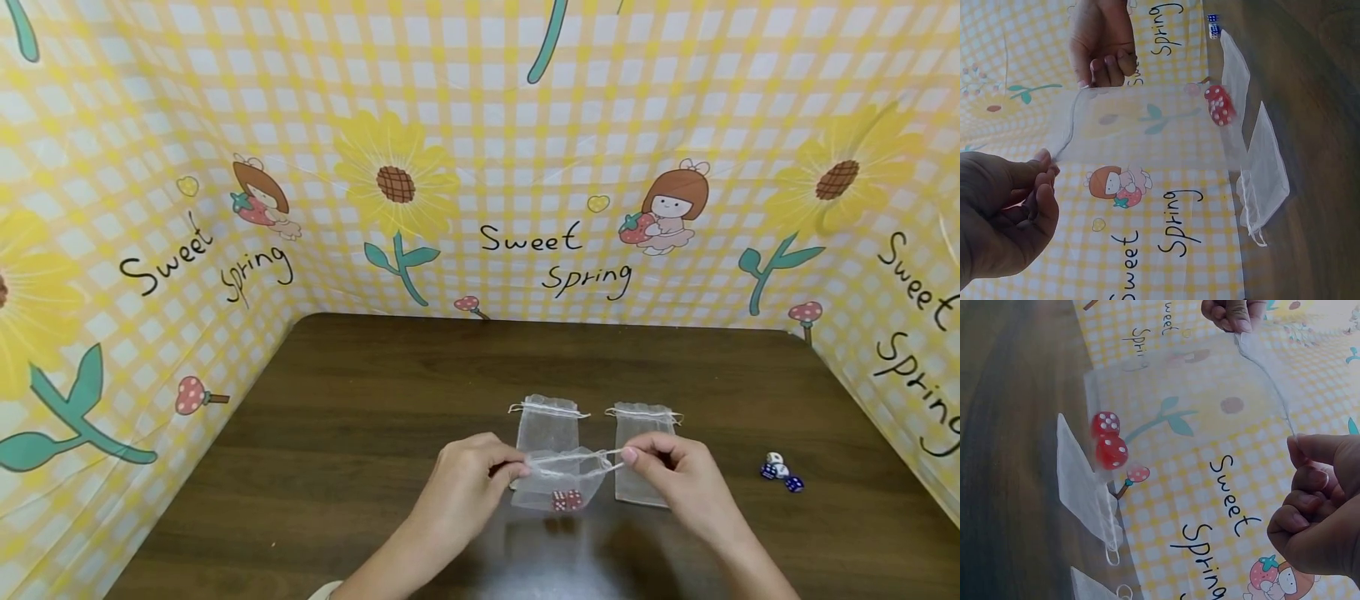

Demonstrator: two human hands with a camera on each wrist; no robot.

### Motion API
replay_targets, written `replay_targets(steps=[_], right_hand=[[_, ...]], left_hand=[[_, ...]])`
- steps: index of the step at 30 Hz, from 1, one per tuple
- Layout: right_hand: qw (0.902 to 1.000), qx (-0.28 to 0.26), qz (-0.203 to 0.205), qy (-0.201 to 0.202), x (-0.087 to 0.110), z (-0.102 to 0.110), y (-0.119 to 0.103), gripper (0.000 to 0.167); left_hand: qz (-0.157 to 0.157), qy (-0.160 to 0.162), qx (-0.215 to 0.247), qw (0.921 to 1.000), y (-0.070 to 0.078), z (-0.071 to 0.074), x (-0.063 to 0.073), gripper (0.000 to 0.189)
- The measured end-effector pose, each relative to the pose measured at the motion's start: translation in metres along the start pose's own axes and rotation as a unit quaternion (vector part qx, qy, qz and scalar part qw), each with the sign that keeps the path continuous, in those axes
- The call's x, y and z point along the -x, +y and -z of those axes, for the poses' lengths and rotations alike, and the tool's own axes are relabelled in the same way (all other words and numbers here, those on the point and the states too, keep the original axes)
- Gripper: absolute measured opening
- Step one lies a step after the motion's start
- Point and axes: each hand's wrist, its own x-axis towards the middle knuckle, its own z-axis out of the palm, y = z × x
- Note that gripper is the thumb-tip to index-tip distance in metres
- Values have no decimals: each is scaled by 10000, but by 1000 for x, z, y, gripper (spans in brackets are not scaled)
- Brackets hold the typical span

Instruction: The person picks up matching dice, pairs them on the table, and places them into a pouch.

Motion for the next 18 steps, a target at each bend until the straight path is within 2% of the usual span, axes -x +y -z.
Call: replay_targets(steps=[5, 10, 13, 18], right_hand=[[9995, 12, 31, 328, -1, 6, -1, 4], [9987, -54, 88, 492, -3, 10, -2, 5], [9984, -36, 10, 565, -3, 12, -2, 5], [9975, -60, -146, 688, -2, 14, -2, 5]], left_hand=[[107, 52, -235, 9997, -2, 3, 0, 5], [321, 61, -38, 9995, -2, 5, 0, 6], [408, 211, 148, 9988, -2, 5, 0, 4], [382, 611, 298, 9970, -3, 8, -1, 6]])
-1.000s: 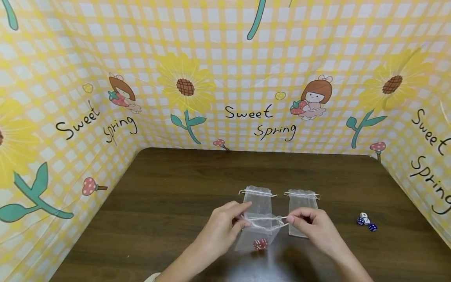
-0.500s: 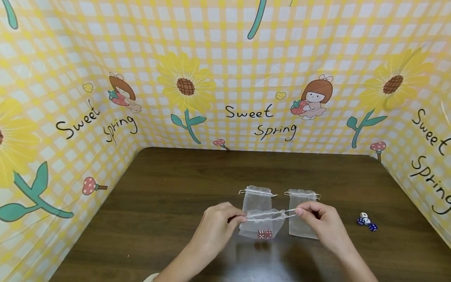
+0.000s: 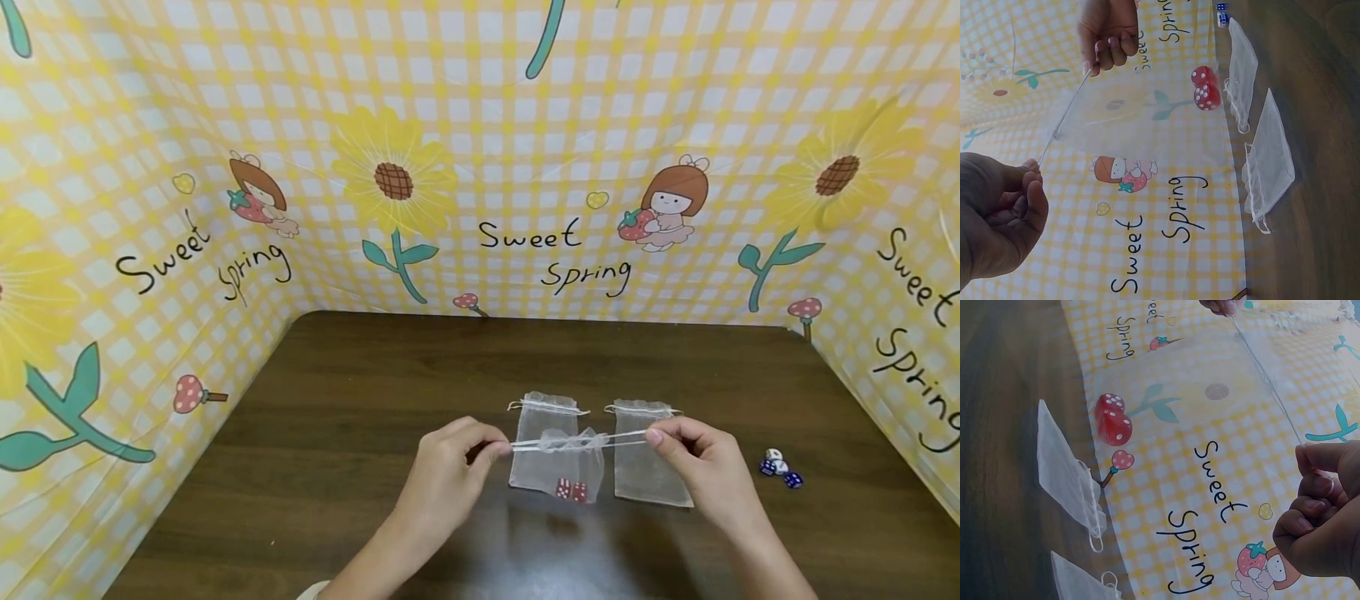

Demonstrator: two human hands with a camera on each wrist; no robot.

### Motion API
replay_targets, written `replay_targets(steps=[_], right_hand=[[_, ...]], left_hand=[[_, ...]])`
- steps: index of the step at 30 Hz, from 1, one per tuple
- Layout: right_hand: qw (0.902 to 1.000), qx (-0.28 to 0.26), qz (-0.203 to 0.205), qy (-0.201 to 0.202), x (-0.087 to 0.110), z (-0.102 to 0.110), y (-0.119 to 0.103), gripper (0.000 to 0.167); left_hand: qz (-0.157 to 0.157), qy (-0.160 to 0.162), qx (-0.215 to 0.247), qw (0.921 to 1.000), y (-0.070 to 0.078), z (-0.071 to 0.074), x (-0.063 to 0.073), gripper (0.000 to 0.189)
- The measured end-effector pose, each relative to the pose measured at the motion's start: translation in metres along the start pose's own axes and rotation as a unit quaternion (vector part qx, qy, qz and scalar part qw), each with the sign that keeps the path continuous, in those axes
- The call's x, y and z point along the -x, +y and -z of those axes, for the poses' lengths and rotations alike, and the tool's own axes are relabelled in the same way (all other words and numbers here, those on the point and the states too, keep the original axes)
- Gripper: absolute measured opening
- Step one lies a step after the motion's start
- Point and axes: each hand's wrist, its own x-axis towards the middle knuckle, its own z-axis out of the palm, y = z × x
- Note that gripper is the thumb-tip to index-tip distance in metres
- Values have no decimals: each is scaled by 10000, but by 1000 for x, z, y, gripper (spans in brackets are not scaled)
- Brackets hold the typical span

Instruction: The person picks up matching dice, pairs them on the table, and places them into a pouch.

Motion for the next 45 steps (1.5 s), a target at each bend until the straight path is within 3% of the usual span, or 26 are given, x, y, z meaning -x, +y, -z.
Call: replay_targets(steps=[7, 17, 35, 45], right_hand=[[9997, -154, -9, 188, -3, 2, -1, 5], [9968, -387, -391, 574, -4, 7, -4, 7], [9956, -615, -331, 633, -7, 8, -4, 9], [9980, -192, 168, 580, -8, 5, 1, 16]], left_hand=[[-76, 388, -65, 9992, -3, 5, -1, 6], [-206, 863, -213, 9958, -8, 10, -3, 10], [89, 1078, -269, 9938, -13, 17, -2, 13], [166, 1024, -444, 9936, -16, 20, -2, 10]])
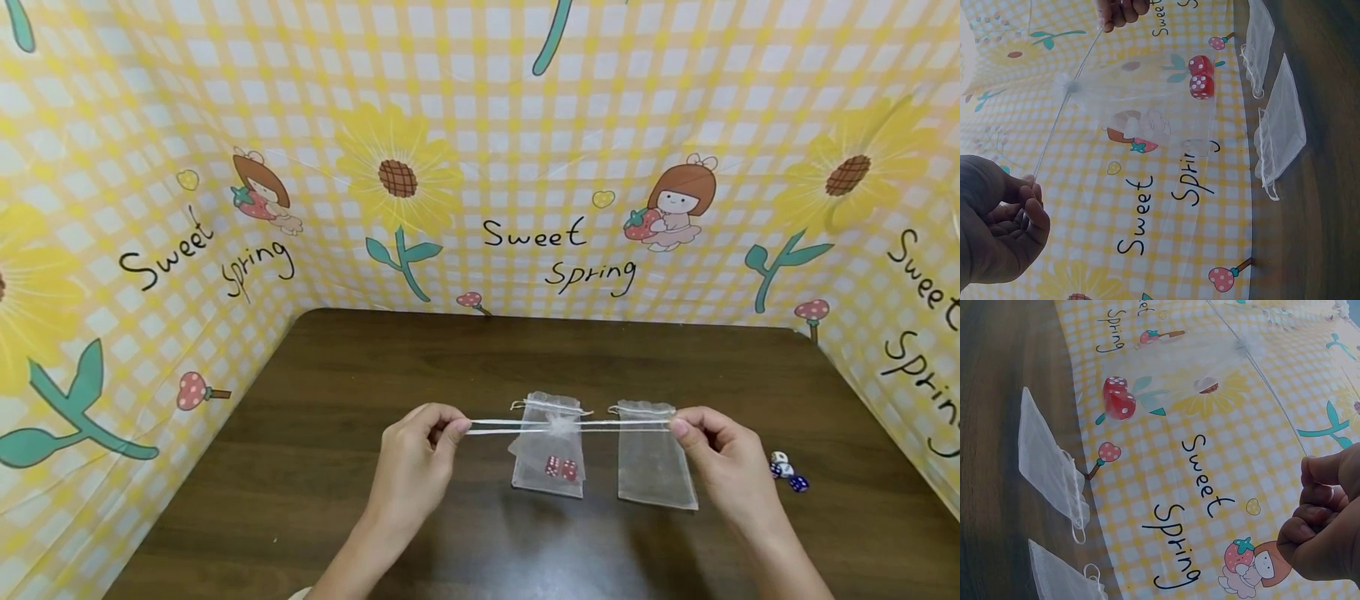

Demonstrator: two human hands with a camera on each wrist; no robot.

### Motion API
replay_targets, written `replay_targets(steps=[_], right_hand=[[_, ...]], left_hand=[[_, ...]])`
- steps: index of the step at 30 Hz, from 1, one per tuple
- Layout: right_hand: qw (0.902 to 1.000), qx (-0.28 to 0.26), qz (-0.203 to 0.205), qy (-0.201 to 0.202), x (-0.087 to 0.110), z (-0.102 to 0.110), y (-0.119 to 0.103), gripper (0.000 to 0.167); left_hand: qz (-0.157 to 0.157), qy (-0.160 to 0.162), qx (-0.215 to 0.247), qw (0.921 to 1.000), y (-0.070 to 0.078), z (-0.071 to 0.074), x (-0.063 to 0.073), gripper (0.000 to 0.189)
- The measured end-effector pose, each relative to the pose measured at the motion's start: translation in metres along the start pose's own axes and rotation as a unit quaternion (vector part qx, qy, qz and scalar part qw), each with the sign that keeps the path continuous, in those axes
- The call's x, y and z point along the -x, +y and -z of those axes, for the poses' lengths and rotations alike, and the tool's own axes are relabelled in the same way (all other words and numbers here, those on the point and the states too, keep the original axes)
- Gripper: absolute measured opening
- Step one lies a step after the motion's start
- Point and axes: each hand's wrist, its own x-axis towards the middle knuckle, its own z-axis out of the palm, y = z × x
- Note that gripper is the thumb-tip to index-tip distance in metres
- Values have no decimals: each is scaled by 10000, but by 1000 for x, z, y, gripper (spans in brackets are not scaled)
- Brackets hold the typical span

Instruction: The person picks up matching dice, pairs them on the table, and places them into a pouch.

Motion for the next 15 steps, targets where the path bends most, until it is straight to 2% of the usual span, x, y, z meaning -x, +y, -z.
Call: replay_targets(steps=[3, 5, 9, 15], right_hand=[[9982, 484, 347, -6, 0, 0, 1, 16], [9935, 909, 685, 22, 0, -1, 0, 13], [9775, 1603, 1369, 32, -2, -1, -1, 13], [9539, 2324, 1898, 90, -7, -4, 0, 18]], left_hand=[[131, -148, -82, 9998, -1, 1, -1, 9], [196, -253, -158, 9994, -1, 2, -1, 9], [223, -361, -339, 9985, -3, 4, 0, 9], [112, -357, -480, 9981, -5, 3, 0, 10]])
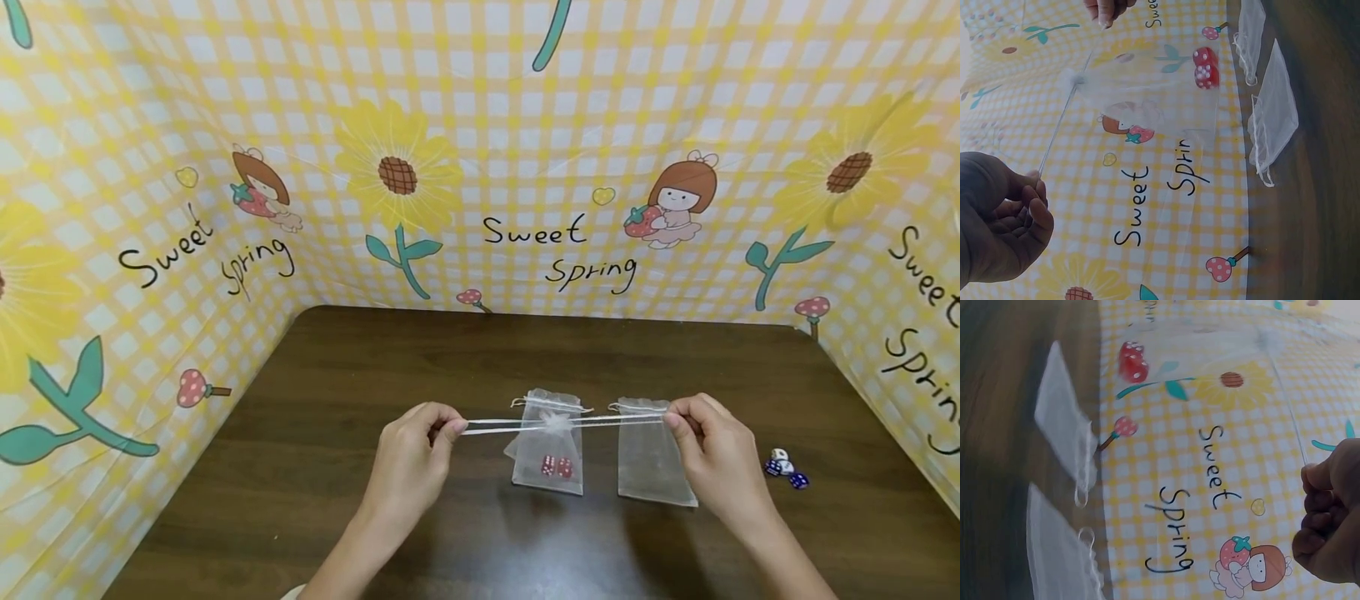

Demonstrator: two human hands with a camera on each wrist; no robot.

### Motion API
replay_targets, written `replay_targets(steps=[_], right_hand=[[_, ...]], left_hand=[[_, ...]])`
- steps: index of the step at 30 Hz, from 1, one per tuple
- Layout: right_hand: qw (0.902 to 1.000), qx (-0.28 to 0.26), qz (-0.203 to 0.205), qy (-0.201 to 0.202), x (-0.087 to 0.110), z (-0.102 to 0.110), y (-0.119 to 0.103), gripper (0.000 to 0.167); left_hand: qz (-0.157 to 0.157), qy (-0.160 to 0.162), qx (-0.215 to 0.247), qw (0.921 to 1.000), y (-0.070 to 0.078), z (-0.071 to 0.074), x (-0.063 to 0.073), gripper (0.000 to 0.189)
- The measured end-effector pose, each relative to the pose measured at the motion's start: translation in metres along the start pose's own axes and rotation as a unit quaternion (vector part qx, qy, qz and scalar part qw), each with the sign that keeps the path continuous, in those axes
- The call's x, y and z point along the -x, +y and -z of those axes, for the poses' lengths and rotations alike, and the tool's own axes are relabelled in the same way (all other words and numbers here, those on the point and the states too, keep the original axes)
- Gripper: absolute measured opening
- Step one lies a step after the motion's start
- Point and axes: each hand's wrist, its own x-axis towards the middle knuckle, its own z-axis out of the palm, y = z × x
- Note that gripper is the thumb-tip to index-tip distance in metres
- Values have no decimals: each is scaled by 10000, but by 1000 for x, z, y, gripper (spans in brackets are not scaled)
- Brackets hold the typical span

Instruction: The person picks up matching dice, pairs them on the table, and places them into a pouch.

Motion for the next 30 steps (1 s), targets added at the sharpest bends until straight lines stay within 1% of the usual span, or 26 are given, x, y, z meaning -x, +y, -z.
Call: replay_targets(steps=[4, 7, 14, 22, 27, 30], right_hand=[[9979, 582, 289, 22, -3, -2, 1, 20], [9963, 784, 360, 22, -4, -2, 1, 19], [9947, 923, 454, 62, -5, 0, 0, 18], [9906, 1264, 508, 95, -5, -5, 2, 12], [9909, 1214, 574, 125, -6, -7, 3, 12], [9920, 1123, 566, 60, -7, -9, 3, 11]], left_hand=[[68, -52, -43, 10000, -1, -2, 0, 11], [146, -83, -21, 9999, 0, -2, -1, 10], [331, -186, 64, 9993, 1, 0, -2, 9], [352, -200, 83, 9991, 1, 1, -1, 9], [454, -259, 41, 9986, 1, 3, -1, 9], [563, -386, 75, 9976, 5, 9, -1, 9]])
